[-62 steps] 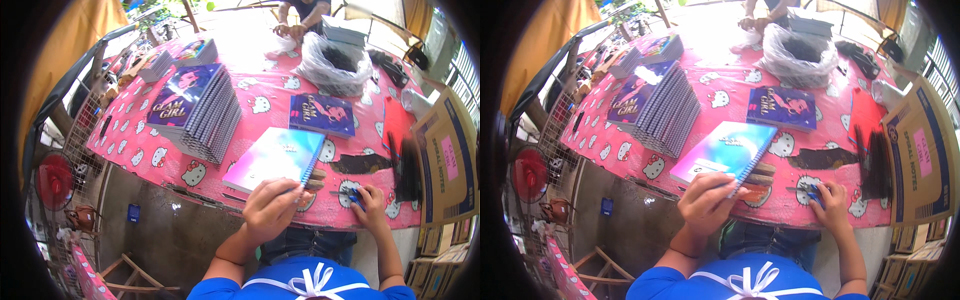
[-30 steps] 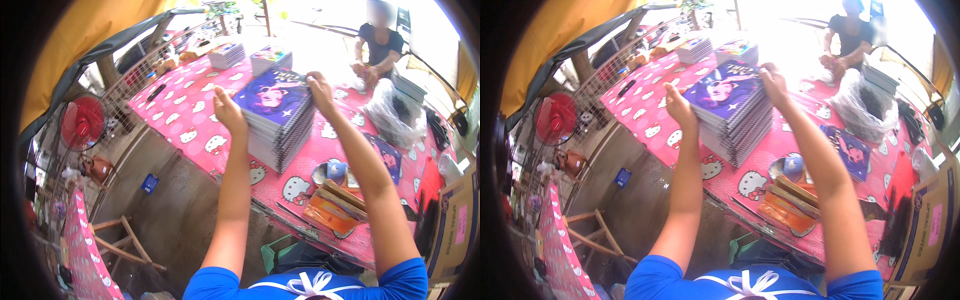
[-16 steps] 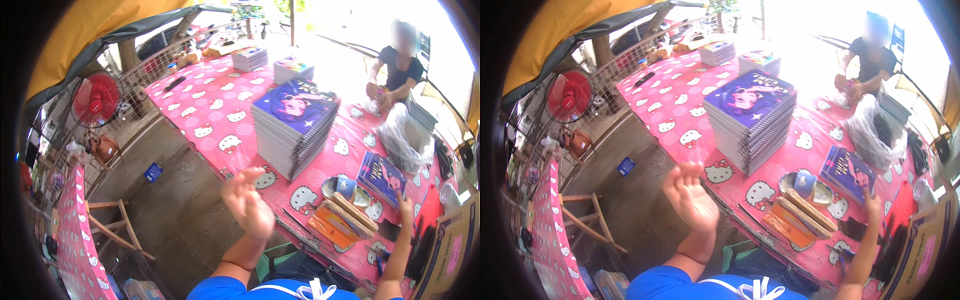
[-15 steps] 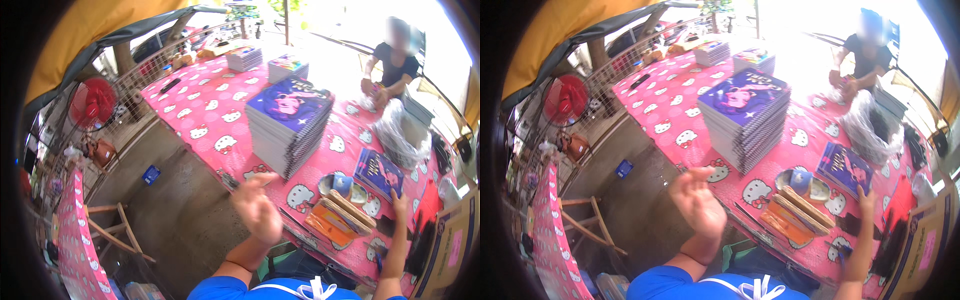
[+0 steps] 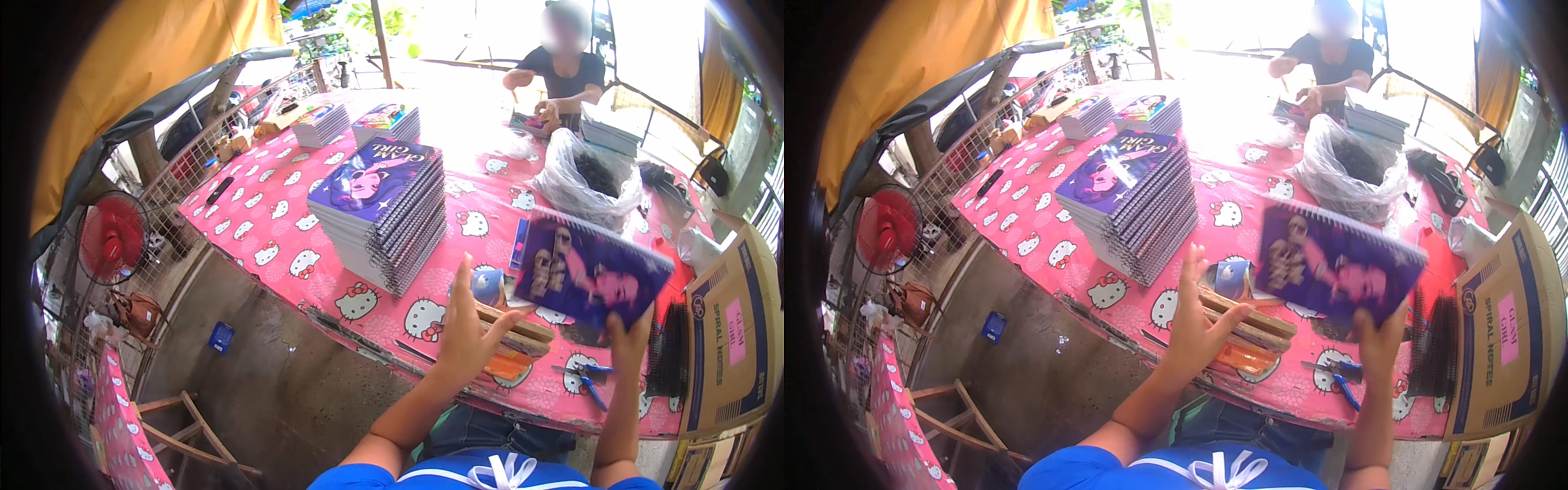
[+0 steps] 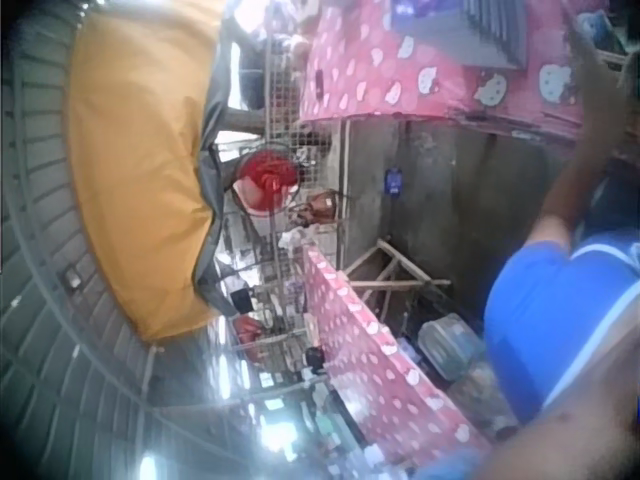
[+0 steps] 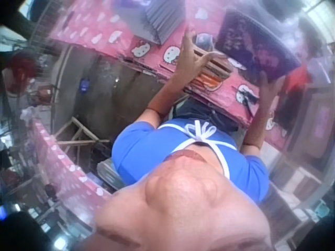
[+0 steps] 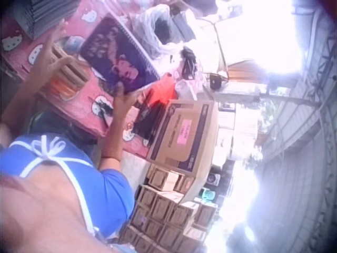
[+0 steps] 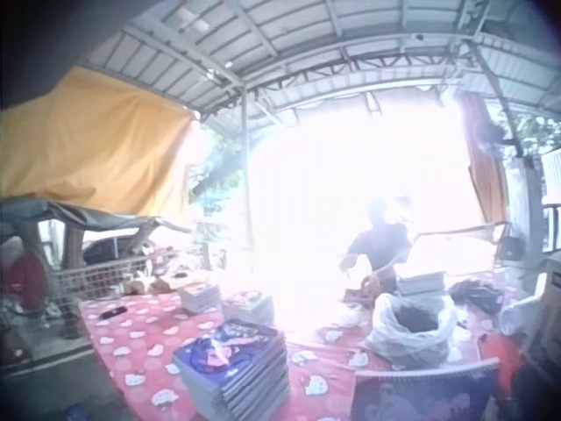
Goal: The person assembles spiral-bound notebooks by aligning a cover onto a stack of pages, threading a spiral wire through the holes using a small handheld tool, and then placing the finished notebook onto a stack.
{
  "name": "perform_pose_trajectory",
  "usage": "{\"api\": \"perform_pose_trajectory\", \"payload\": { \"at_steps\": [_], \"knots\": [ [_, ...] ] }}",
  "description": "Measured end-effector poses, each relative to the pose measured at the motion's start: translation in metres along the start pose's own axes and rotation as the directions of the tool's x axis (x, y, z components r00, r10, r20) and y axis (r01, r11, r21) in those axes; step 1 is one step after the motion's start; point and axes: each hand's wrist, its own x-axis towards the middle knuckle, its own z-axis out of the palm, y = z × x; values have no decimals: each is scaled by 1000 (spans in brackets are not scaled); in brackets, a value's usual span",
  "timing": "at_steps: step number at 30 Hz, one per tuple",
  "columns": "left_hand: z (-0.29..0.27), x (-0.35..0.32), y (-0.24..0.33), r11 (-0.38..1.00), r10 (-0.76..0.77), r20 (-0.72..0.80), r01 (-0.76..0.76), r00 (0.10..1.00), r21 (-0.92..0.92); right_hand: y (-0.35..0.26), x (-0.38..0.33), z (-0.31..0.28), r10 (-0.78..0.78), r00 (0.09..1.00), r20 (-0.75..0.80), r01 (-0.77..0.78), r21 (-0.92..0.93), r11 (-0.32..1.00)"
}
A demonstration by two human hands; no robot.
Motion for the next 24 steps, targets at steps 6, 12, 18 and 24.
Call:
{"api": "perform_pose_trajectory", "payload": {
  "at_steps": [6,12,18,24],
  "knots": [
    [-23,12,17,985,49,252,-6,966,-170,60,-56,-11,-201,917,344,360,-497,789],
    [-28,7,2,969,-30,213,80,977,-234,68,-63,34,-48,910,411,209,-358,910],
    [-19,-1,-47,826,-336,-36,277,941,-492,53,-66,53,-207,945,254,207,27,978],
    [-17,-3,-62,818,-315,39,293,948,-494,74,-56,1,-39,855,517,234,-319,918]
  ]
}}
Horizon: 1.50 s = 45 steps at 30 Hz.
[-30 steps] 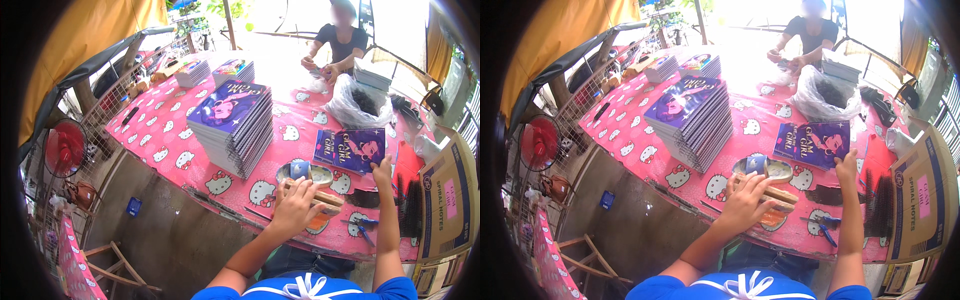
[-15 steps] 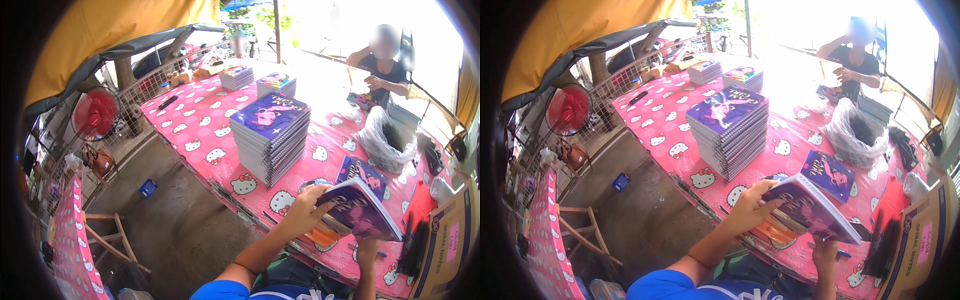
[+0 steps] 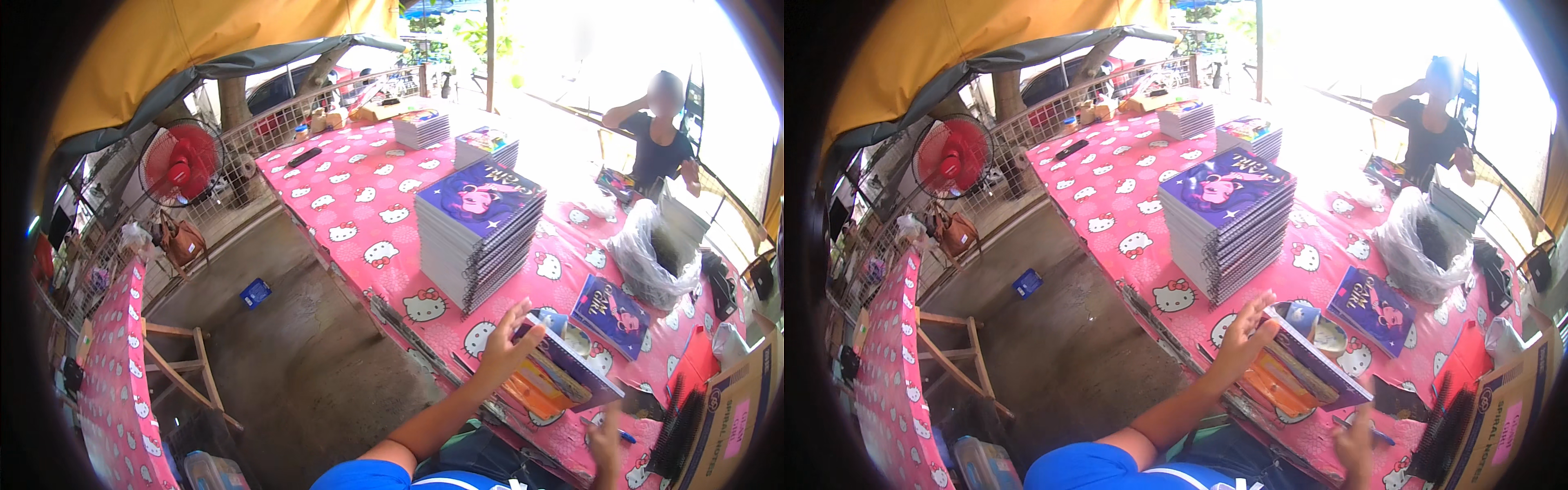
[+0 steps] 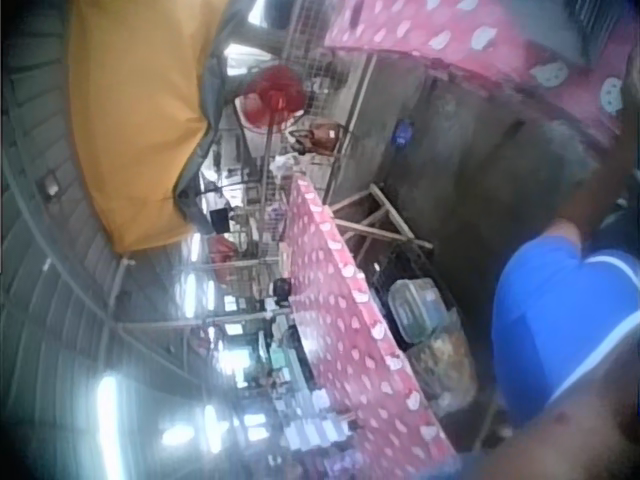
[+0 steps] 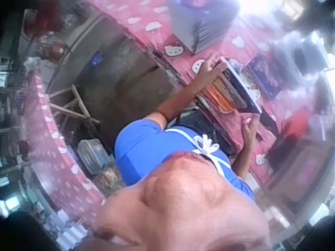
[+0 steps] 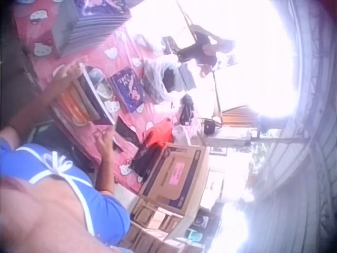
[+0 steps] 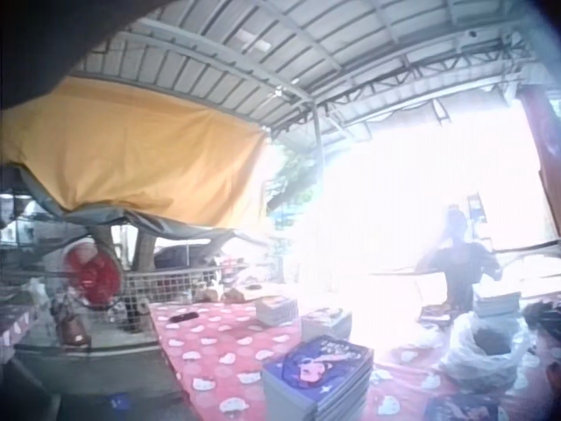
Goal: The person assembles spiral-bound notebooks by aligning a cover onto a stack of pages, threading a spiral wire through the holes using a small handheld tool, and then placing the finished notebook onto a stack.
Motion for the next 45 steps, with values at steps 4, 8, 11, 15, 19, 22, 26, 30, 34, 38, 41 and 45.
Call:
{"api": "perform_pose_trajectory", "payload": {
  "at_steps": [4,8,11,15,19,22,26,30,34,38,41,45],
  "knots": [
    [8,16,-1,1000,-31,9,31,999,-5,102,30,-117,-16,827,-561,-331,-510,794],
    [11,8,8,992,-68,-2,67,998,-105,124,40,-153,486,475,-734,-854,-518,52],
    [8,12,-1,998,-18,22,19,1000,-53,162,23,-157,326,690,-646,-723,-635,273],
    [31,4,18,857,461,-85,-419,883,299,159,30,-162,442,597,-670,-800,-543,256],
    [51,-27,56,244,659,436,-722,613,647,144,42,-157,373,639,-673,-768,-533,355],
    [69,-30,53,56,324,735,-787,596,614,101,47,-158,223,724,-652,-663,-571,483],
    [77,-22,41,172,142,797,-808,586,564,51,42,-127,-85,899,-431,-191,-557,808],
    [86,-19,36,403,317,692,-753,649,521,-66,22,-84,-69,955,-287,48,-81,996],
    [88,-19,35,493,383,626,-724,679,483,-85,22,-62,-73,941,-331,97,56,994],
    [88,-21,34,511,374,615,-708,694,487,-85,29,-62,-111,904,-413,97,-55,994],
    [87,-22,36,468,382,618,-720,687,512,-87,32,-64,-135,943,-304,160,61,985],
    [91,-27,35,462,384,583,-696,716,550,-89,36,-72,-70,972,-222,103,137,985]
  ]
}}
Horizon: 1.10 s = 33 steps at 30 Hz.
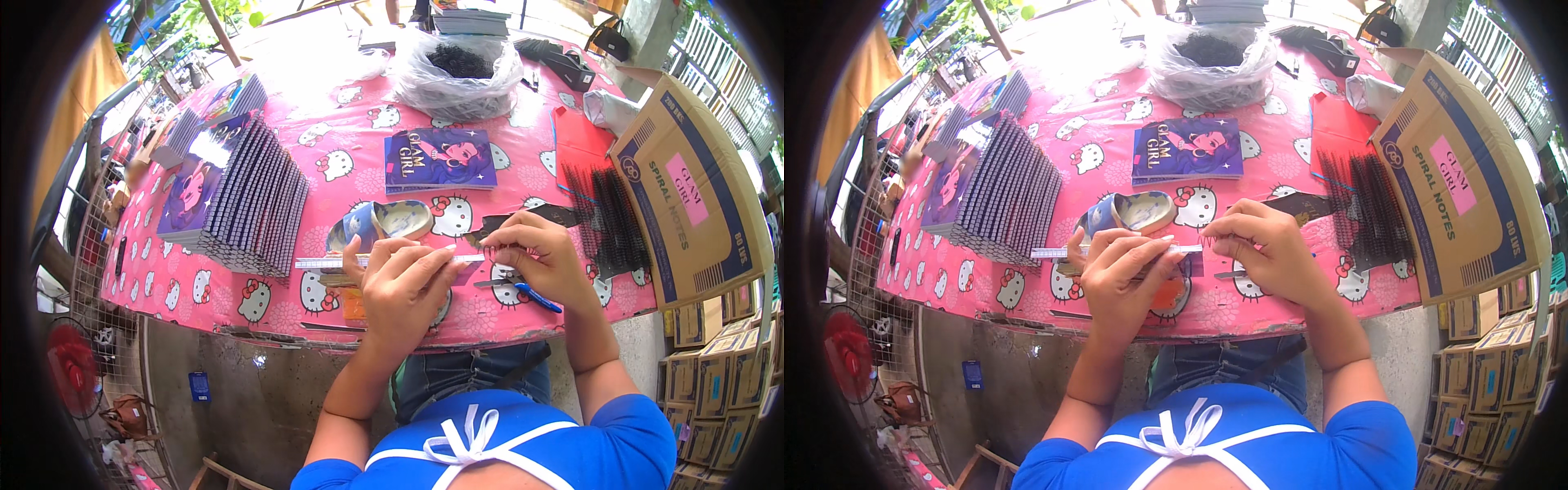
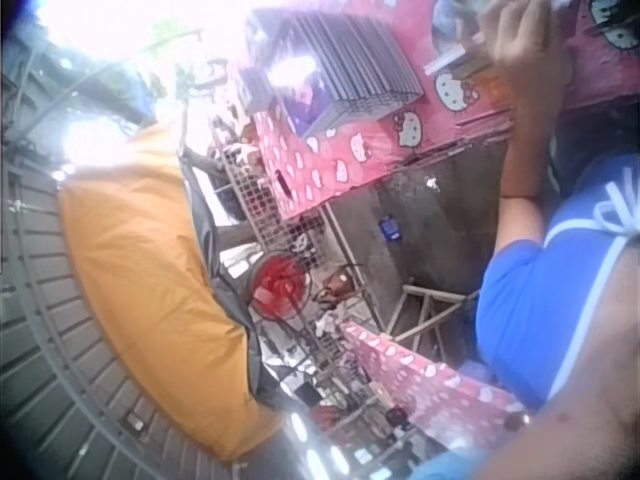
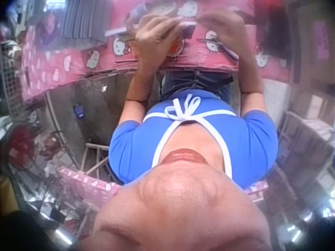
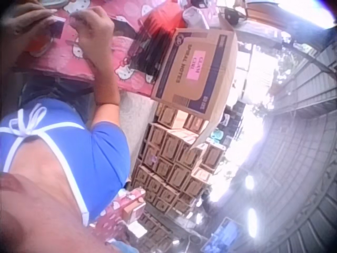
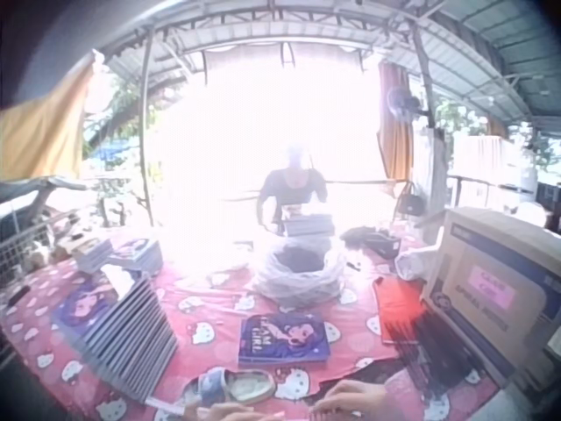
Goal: The person assembles spiral-bound notebooks by aligning a cover onto a stack of pages, threading a spiral wire through the holes using a small handheld tool, and then placing the finished notebook onto a stack.
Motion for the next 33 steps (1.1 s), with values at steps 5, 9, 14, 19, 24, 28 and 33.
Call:
{"api": "perform_pose_trajectory", "payload": {
  "at_steps": [5,9,14,19,24,28,33],
  "knots": [
    [2,-2,-1,1000,-27,-3,27,1000,8,-7,2,-3,-66,997,46,69,-46,997],
    [1,-1,-2,1000,-25,-16,25,1000,14,-7,-3,3,121,991,51,-122,8,993],
    [-10,-2,-4,1000,30,30,-31,999,8,-12,-7,11,-151,988,43,157,-285,946],
    [-14,-4,-1,999,8,16,-9,1000,42,-18,-2,20,-210,978,-2,196,-348,917],
    [-10,-7,-6,1000,10,-11,-10,1000,17,-25,0,25,-214,976,-36,183,-394,901],
    [-8,-7,-6,1000,21,-17,-20,1000,4,-22,-1,25,-208,978,-28,179,-403,897],
    [-6,-9,-6,1000,25,-36,-25,999,-4,-26,-1,25,-150,988,32,150,-394,907]
  ]
}}
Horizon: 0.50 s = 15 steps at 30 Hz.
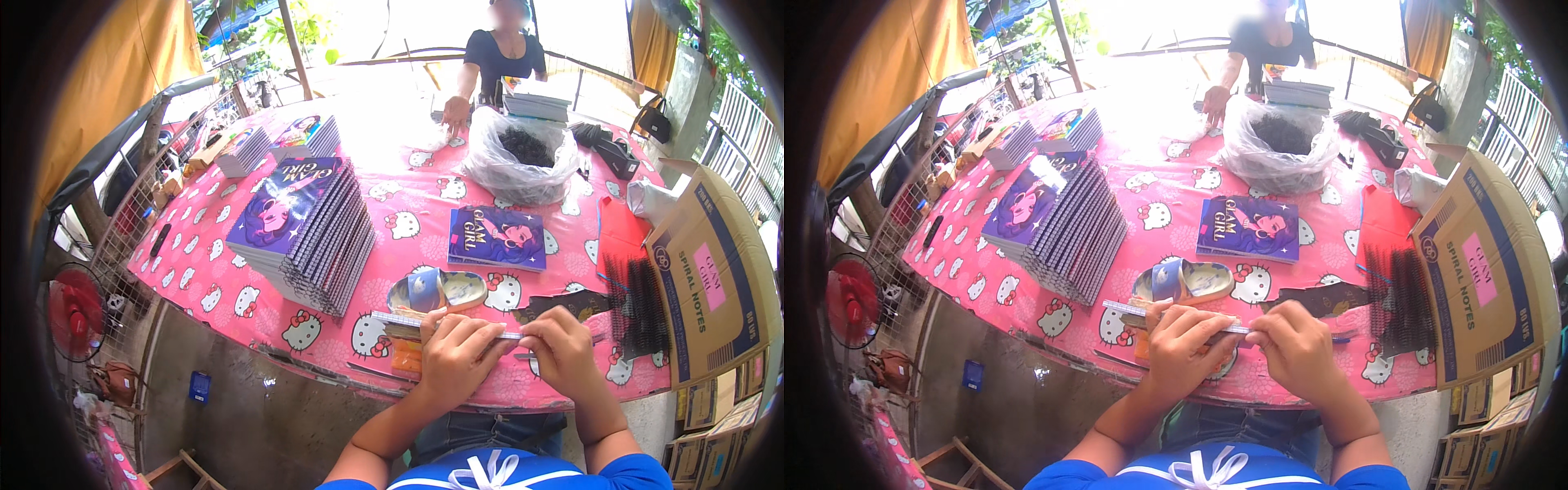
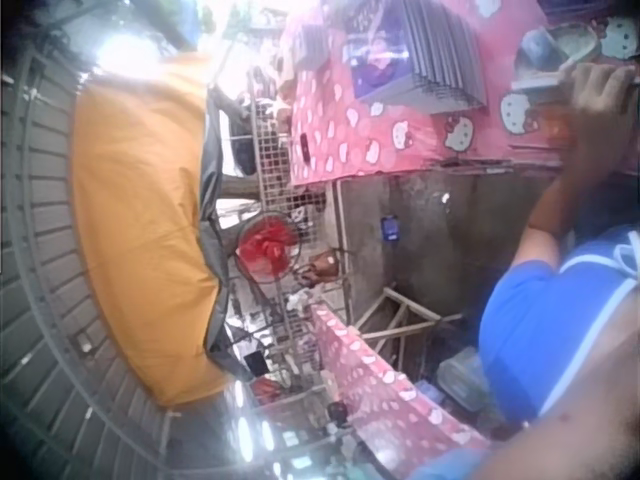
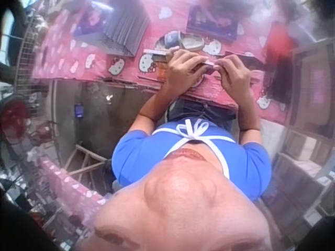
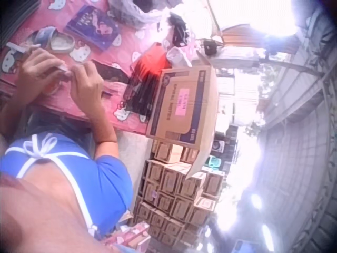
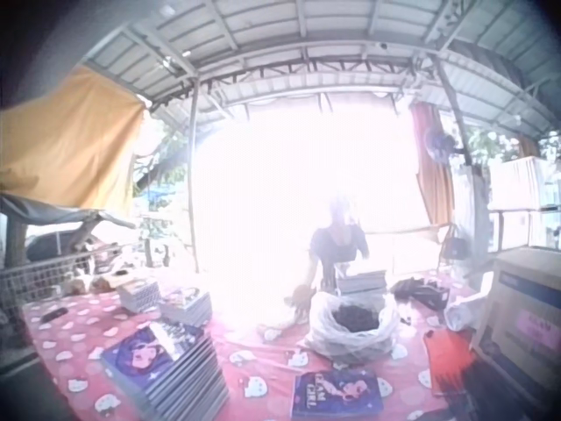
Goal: The person assembles spiral-bound notebooks by aligning a cover onto a stack of pages, threading a spiral wire through the holes using a small handheld tool, and then placing the finished notebook onto a stack.
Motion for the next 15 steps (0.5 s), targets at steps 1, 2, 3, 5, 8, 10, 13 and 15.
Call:
{"api": "perform_pose_trajectory", "payload": {
  "at_steps": [1,2,3,5,8,10,13,15],
  "knots": [
    [0,0,0,1000,4,-5,-4,1000,-9,4,-2,-2,-6,999,49,7,-7,1000],
    [0,-2,-2,1000,14,-8,-14,1000,-10,7,2,-6,-18,994,107,13,45,999],
    [-1,-4,-4,1000,23,-6,-23,1000,-6,11,11,-14,-31,986,162,14,105,994],
    [-7,-7,-5,999,35,-4,-35,999,3,19,35,-30,44,958,282,-113,235,965],
    [-6,-4,2,999,33,4,-33,999,-10,51,82,-5,-150,935,320,147,33,989],
    [-3,-2,5,1000,-10,30,10,999,1,86,88,49,-267,877,399,280,25,960],
    [-6,4,5,995,-94,-27,93,995,-34,110,84,113,-293,801,522,391,-87,916],
    [-15,6,4,991,-91,2,90,996,95,105,81,119,-279,827,488,393,-149,907]
  ]
}}
